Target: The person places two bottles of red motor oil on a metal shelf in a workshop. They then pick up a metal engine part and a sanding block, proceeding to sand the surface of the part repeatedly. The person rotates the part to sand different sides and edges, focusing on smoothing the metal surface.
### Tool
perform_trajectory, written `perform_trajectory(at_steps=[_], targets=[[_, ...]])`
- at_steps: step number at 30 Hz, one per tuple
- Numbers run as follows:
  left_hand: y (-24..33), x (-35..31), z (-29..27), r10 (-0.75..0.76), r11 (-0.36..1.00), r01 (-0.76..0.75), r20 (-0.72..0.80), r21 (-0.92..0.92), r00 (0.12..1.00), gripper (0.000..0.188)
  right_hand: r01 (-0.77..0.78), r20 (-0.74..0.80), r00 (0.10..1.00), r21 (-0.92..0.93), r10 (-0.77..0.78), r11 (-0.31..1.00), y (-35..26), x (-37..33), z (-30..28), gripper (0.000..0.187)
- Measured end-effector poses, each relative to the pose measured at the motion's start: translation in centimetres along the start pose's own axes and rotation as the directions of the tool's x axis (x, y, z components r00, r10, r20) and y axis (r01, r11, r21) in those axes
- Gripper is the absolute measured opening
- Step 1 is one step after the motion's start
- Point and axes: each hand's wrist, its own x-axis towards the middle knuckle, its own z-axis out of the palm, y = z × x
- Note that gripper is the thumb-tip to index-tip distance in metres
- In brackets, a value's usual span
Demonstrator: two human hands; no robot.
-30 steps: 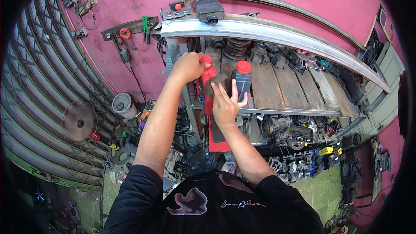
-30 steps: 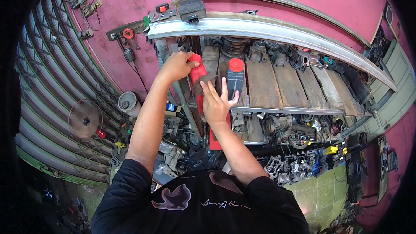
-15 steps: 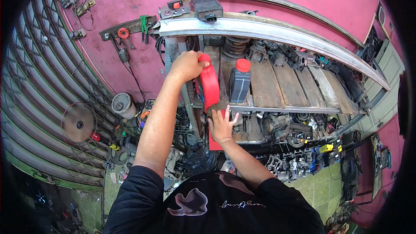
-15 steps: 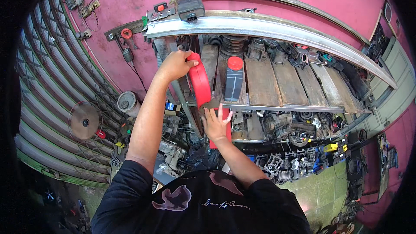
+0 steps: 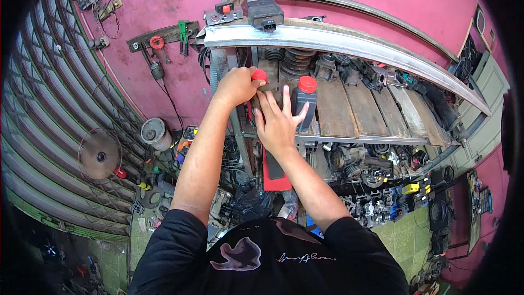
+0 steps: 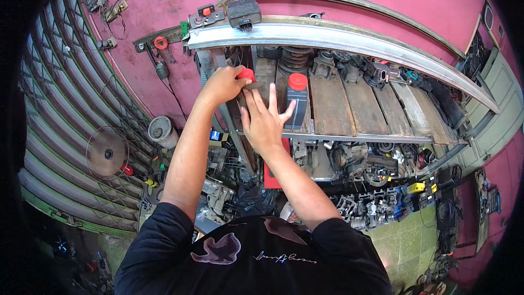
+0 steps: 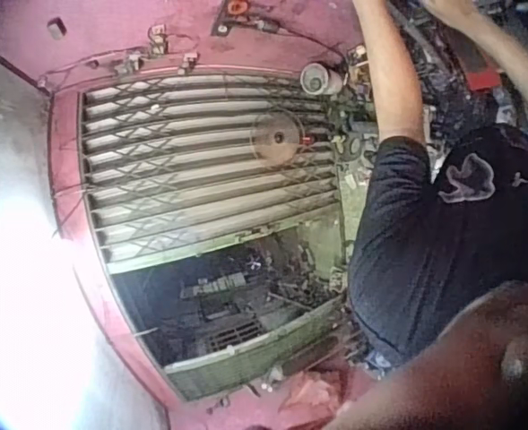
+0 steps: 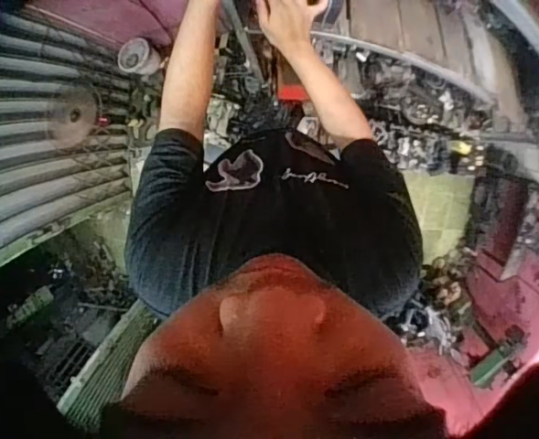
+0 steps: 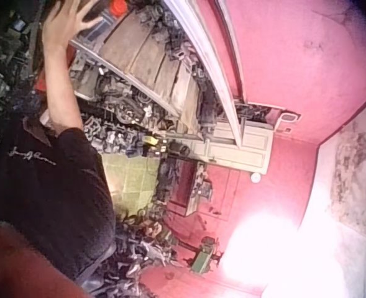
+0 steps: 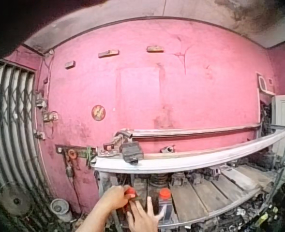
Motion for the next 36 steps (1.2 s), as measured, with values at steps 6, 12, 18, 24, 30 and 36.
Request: perform_trajectory(at_steps=[6, 12, 18, 24, 30, 36], targets=[[-0.1, 0.0, -0.2, 0.004, 1.0, -0.004, 0.017, 0.016, 1.0, 0.037, -0.11, 0.085, 0.99, -0.054, 0.114, 0.993, 1.8, -9.2, 6.5, 0.063], [0.2, -0.4, -0.1, -0.031, 0.999, 0.031, 0.021, -0.009, 0.999, 0.037, -0.154, 0.309, 0.933, -0.121, 0.185, 0.981, 3.4, -13.7, 10.9, 0.064], [0.7, -0.2, -0.2, -0.053, 0.998, 0.053, 0.028, 0.021, 0.998, 0.036, 0.007, 0.227, 0.974, -0.119, 0.02, 0.993, 5.5, -16.1, 11.4, 0.062], [0.5, -0.3, 0.5, -0.048, 0.999, 0.048, -0.019, -0.013, 0.999, 0.034, -0.109, 0.202, 0.971, -0.108, 0.129, 0.988, 2.4, -10.6, 8.2, 0.058], [0.4, -0.7, 0.1, -0.058, 0.998, 0.058, 0.013, -0.024, 0.998, 0.035, -0.038, 0.007, 0.999, -0.027, 0.039, 0.999, -0.1, -3.7, 2.4, 0.063], [0.2, -0.3, 0.0, -0.016, 1.0, 0.016, 0.008, -0.017, 1.0, 0.036, -0.083, 0.158, 0.983, -0.082, 0.095, 0.993, 1.5, -10.6, 7.9, 0.06]])
